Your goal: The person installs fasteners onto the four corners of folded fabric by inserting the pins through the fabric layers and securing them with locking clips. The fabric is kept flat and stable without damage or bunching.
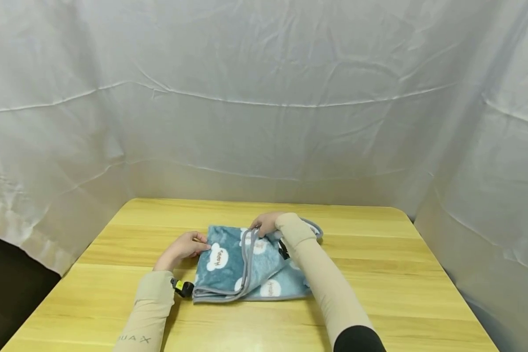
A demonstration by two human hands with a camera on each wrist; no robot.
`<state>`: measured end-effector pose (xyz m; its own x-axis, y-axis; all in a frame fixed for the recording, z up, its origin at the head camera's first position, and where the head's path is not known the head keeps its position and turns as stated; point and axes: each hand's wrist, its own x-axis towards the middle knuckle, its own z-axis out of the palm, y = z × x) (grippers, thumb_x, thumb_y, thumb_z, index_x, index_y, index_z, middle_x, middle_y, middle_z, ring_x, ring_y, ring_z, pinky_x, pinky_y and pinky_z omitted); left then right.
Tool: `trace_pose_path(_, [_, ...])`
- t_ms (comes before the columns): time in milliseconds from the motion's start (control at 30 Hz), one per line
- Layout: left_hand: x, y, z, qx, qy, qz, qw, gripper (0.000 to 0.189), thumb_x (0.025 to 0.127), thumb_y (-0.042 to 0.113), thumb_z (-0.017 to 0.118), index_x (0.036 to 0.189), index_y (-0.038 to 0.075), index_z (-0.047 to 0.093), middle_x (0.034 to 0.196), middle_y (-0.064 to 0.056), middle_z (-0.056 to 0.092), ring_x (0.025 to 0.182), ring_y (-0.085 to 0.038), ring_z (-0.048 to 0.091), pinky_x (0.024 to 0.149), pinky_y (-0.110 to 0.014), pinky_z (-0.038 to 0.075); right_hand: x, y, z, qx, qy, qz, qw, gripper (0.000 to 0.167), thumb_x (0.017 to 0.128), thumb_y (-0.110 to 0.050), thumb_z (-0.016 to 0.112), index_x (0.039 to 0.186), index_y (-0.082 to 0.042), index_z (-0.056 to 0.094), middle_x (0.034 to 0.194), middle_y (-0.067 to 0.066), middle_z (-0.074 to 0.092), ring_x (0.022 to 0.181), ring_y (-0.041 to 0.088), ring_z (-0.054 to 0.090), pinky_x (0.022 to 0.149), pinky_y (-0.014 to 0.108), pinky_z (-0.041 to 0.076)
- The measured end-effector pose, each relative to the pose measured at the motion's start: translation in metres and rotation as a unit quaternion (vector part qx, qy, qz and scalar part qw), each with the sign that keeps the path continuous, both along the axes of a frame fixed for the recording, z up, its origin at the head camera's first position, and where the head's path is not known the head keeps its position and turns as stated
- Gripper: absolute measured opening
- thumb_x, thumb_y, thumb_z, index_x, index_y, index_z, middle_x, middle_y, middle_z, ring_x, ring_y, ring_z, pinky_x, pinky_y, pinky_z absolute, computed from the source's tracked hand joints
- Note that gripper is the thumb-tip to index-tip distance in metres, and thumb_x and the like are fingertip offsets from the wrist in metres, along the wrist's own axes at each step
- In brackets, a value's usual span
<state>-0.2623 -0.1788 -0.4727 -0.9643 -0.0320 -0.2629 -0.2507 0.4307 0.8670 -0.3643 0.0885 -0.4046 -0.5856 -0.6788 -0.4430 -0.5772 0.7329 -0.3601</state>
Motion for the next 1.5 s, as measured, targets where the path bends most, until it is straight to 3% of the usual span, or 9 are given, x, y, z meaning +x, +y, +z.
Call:
trace_pose_path(167, [0.001, 0.0, 0.0, -0.001, -0.001, -0.002, 1.0, 0.022, 0.088, 0.012, 0.07, 0.103, 0.001, 0.059, 0.087, -0.006, 0.057, 0.073, -0.016, 0.053, 0.063, -0.026, 0.043, -0.004, 0.005, -0.004, -0.055, 0.011, -0.005, 0.9984, 0.035, 0.083, -0.001, 0.061, 0.118, -0.008, 0.066, 0.118, 0.008, 0.065, 0.108, 0.02, 0.058, 0.095, 0.034, 0.047])
trace_pose_path(267, [0.002, 0.0, 0.0, -0.002, -0.002, -0.002, 1.0, 0.022, 0.088, 0.011, 0.07, 0.102, 0.001, 0.059, 0.086, -0.005, 0.057, 0.073, -0.015, 0.053, 0.063, -0.026, 0.043, -0.005, 0.012, -0.003, -0.104, 0.032, 0.022, 0.9938, 0.022, 0.079, 0.001, 0.064, 0.1, -0.006, 0.068, 0.096, 0.004, 0.066, 0.086, 0.012, 0.054, 0.08, 0.026, 0.045])
trace_pose_path(400, [0.002, 0.0, 0.001, -0.009, 0.006, -0.006, 0.9999, 0.022, 0.088, 0.011, 0.07, 0.102, 0.0, 0.058, 0.087, -0.006, 0.057, 0.073, -0.016, 0.052, 0.064, -0.027, 0.043, 0.001, 0.026, 0.008, -0.163, 0.079, 0.063, 0.9815, 0.019, 0.076, 0.003, 0.064, 0.092, -0.007, 0.068, 0.088, 0.003, 0.065, 0.078, 0.008, 0.051, 0.072, 0.023, 0.043])
trace_pose_path(633, [0.005, -0.001, 0.005, -0.001, 0.018, -0.026, 0.9995, 0.023, 0.087, 0.013, 0.072, 0.098, 0.001, 0.058, 0.09, -0.009, 0.057, 0.073, -0.018, 0.053, 0.064, -0.027, 0.043, 0.043, 0.062, 0.045, -0.198, 0.17, 0.101, 0.9601, 0.021, 0.079, 0.001, 0.067, 0.093, -0.015, 0.068, 0.095, 0.0, 0.063, 0.087, 0.011, 0.057, 0.078, 0.029, 0.051])
trace_pose_path(767, [0.007, 0.001, 0.007, 0.003, 0.014, -0.022, 0.9997, 0.021, 0.087, 0.011, 0.071, 0.098, 0.001, 0.058, 0.089, -0.008, 0.057, 0.071, -0.016, 0.052, 0.064, -0.026, 0.043, 0.074, 0.088, 0.052, -0.209, 0.202, 0.116, 0.9498, 0.026, 0.076, 0.005, 0.068, 0.088, -0.018, 0.067, 0.091, -0.004, 0.059, 0.085, 0.009, 0.055, 0.078, 0.029, 0.052])
trace_pose_path(967, [0.005, 0.004, 0.004, 0.003, 0.004, -0.01, 0.9999, 0.023, 0.086, 0.011, 0.072, 0.101, -0.001, 0.059, 0.092, -0.008, 0.058, 0.073, -0.016, 0.052, 0.066, -0.027, 0.043, 0.112, 0.134, 0.03, -0.228, 0.256, 0.117, 0.9322, 0.039, 0.065, 0.01, 0.07, 0.084, -0.022, 0.062, 0.092, -0.008, 0.055, 0.087, 0.006, 0.049, 0.077, 0.027, 0.05])
trace_pose_path(1233, [0.008, 0.002, 0.004, 0.006, 0.015, -0.023, 0.9996, 0.024, 0.086, 0.013, 0.074, 0.099, 0.0, 0.059, 0.091, -0.008, 0.058, 0.073, -0.017, 0.054, 0.066, -0.026, 0.043, 0.143, 0.172, -0.013, -0.253, 0.312, 0.105, 0.9098, 0.049, 0.058, 0.008, 0.076, 0.088, -0.028, 0.063, 0.097, -0.011, 0.052, 0.092, 0.004, 0.047, 0.076, 0.023, 0.049])
trace_pose_path(1333, [0.008, 0.003, 0.003, 0.008, 0.006, -0.015, 0.9998, 0.023, 0.087, 0.011, 0.072, 0.102, -0.001, 0.058, 0.094, -0.009, 0.058, 0.077, -0.019, 0.055, 0.069, -0.028, 0.044, 0.152, 0.179, -0.02, -0.231, 0.329, 0.083, 0.9119, 0.047, 0.059, -0.001, 0.081, 0.089, -0.034, 0.064, 0.098, -0.013, 0.052, 0.093, 0.004, 0.046, 0.077, 0.027, 0.047])
trace_pose_path(1500, [0.008, 0.002, 0.003, 0.004, 0.007, -0.017, 0.9998, 0.026, 0.087, 0.01, 0.071, 0.105, -0.003, 0.058, 0.095, -0.009, 0.058, 0.078, -0.02, 0.054, 0.07, -0.03, 0.045, 0.16, 0.185, -0.017, -0.189, 0.309, 0.059, 0.9302, 0.043, 0.063, -0.014, 0.084, 0.094, -0.037, 0.066, 0.101, -0.013, 0.054, 0.094, 0.004, 0.046, 0.078, 0.031, 0.045])
